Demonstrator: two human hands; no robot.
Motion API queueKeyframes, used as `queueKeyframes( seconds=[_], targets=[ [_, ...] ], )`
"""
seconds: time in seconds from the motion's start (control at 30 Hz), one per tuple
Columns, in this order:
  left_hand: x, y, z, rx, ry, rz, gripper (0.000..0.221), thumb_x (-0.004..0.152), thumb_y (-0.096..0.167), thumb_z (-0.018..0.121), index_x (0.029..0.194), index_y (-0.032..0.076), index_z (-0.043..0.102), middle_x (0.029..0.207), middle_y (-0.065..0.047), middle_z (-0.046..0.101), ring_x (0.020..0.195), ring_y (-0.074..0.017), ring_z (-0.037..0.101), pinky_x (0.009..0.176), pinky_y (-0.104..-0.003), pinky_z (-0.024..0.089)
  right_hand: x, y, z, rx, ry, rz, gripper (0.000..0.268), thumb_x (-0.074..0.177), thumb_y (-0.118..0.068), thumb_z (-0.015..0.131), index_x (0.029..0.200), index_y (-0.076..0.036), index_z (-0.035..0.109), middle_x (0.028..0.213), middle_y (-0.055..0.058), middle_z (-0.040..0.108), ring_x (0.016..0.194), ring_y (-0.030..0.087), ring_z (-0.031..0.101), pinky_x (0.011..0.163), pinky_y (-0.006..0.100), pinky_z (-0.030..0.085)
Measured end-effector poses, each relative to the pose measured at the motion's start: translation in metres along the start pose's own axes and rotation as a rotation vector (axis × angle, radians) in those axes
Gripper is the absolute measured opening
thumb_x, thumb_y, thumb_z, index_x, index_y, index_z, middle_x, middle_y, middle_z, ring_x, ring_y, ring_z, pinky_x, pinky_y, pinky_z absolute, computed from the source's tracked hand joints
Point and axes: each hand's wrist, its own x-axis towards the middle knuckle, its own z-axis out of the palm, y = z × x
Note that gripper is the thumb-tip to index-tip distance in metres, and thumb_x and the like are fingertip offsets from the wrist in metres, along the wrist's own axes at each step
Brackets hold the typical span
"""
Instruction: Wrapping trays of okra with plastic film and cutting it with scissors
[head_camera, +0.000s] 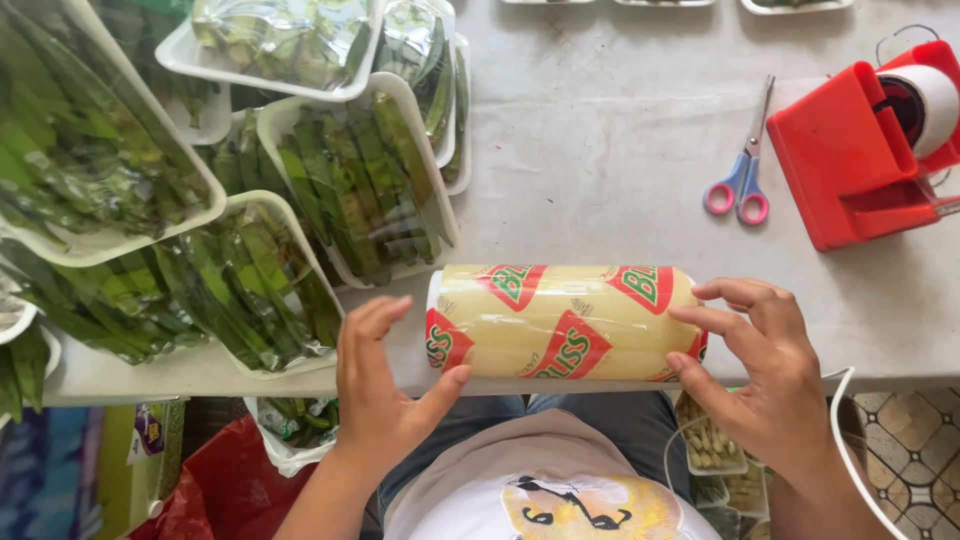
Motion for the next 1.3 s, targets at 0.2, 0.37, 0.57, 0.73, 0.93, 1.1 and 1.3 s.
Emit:
queueKeyframes(
  seconds=[0.2, 0.37, 0.57, 0.73, 0.93, 1.1, 1.3],
  targets=[
    [0.038, 0.016, 0.000, -0.022, -0.090, 0.077, 0.050, 0.086, 0.037, 0.076, 0.128, 0.012, 0.066, 0.122, -0.009, 0.060, 0.112, -0.0288, 0.061, 0.101, -0.044, 0.045, 0.014, 0.004, 0.003, -0.081, 0.044, -0.080, 0.028, 0.090, -0.015, 0.074, 0.117, -0.006, 0.073, 0.121, 0.014, 0.066, 0.119, 0.033, 0.057, 0.112, 0.047, 0.045],
    [0.052, 0.023, 0.009, 0.120, -0.033, 0.155, 0.026, 0.089, 0.040, 0.076, 0.109, 0.024, 0.075, 0.110, -0.002, 0.060, 0.104, -0.0285, 0.056, 0.085, -0.045, 0.044, 0.022, 0.002, 0.011, -0.051, 0.071, -0.120, 0.015, 0.093, -0.010, 0.072, 0.108, -0.006, 0.072, 0.115, 0.013, 0.067, 0.115, 0.032, 0.058, 0.108, 0.046, 0.044],
    [0.073, 0.034, 0.009, -0.008, -0.042, 0.364, 0.008, 0.100, 0.014, 0.061, 0.094, 0.012, 0.065, 0.104, -0.001, 0.071, 0.100, -0.0288, 0.061, 0.088, -0.043, 0.043, 0.028, 0.002, 0.013, 0.056, 0.068, -0.083, 0.006, 0.101, -0.007, 0.061, 0.096, -0.009, 0.063, 0.109, 0.006, 0.071, 0.111, 0.027, 0.066, 0.109, 0.045, 0.037],
    [0.061, 0.028, 0.018, -0.440, -0.176, 0.312, 0.016, 0.103, -0.001, 0.048, 0.103, 0.004, 0.063, 0.098, -0.008, 0.071, 0.090, -0.0246, 0.072, 0.084, -0.034, 0.057, 0.030, 0.010, 0.004, 0.387, -0.081, -0.033, 0.008, 0.101, -0.014, 0.053, 0.094, -0.013, 0.057, 0.104, -0.001, 0.076, 0.123, 0.026, 0.068, 0.122, 0.050, 0.038],
    [0.071, 0.048, 0.038, -0.282, -0.288, 0.149, 0.028, 0.094, -0.005, 0.041, 0.117, 0.004, 0.055, 0.096, -0.011, 0.064, 0.080, -0.0257, 0.060, 0.075, -0.039, 0.048, 0.051, 0.035, -0.001, 0.721, -0.228, 0.143, 0.010, 0.092, -0.009, 0.056, 0.084, -0.009, 0.063, 0.090, 0.006, 0.081, 0.123, 0.027, 0.068, 0.112, 0.044, 0.052],
    [0.093, 0.062, 0.045, 0.070, -0.302, 0.335, 0.064, 0.082, 0.073, 0.059, 0.118, 0.020, 0.067, 0.056, -0.005, 0.061, 0.059, -0.0280, 0.067, 0.056, -0.042, 0.046, 0.094, 0.045, -0.016, 0.709, -0.585, 0.060, 0.017, 0.085, -0.009, 0.064, 0.078, -0.010, 0.079, 0.079, -0.002, 0.081, 0.105, 0.018, 0.070, 0.091, 0.034, 0.056],
    [0.096, 0.047, 0.048, -0.099, -0.355, 0.412, 0.022, 0.091, 0.016, 0.067, 0.107, 0.030, 0.073, 0.091, 0.010, 0.079, 0.066, -0.0203, 0.072, 0.055, -0.034, 0.049, 0.197, 0.067, 0.024, 1.339, -0.398, 0.403, 0.024, 0.088, -0.023, 0.073, 0.099, -0.003, 0.065, 0.088, 0.020, 0.071, 0.076, 0.030, 0.068, 0.064, 0.038, 0.054]
  ],
)
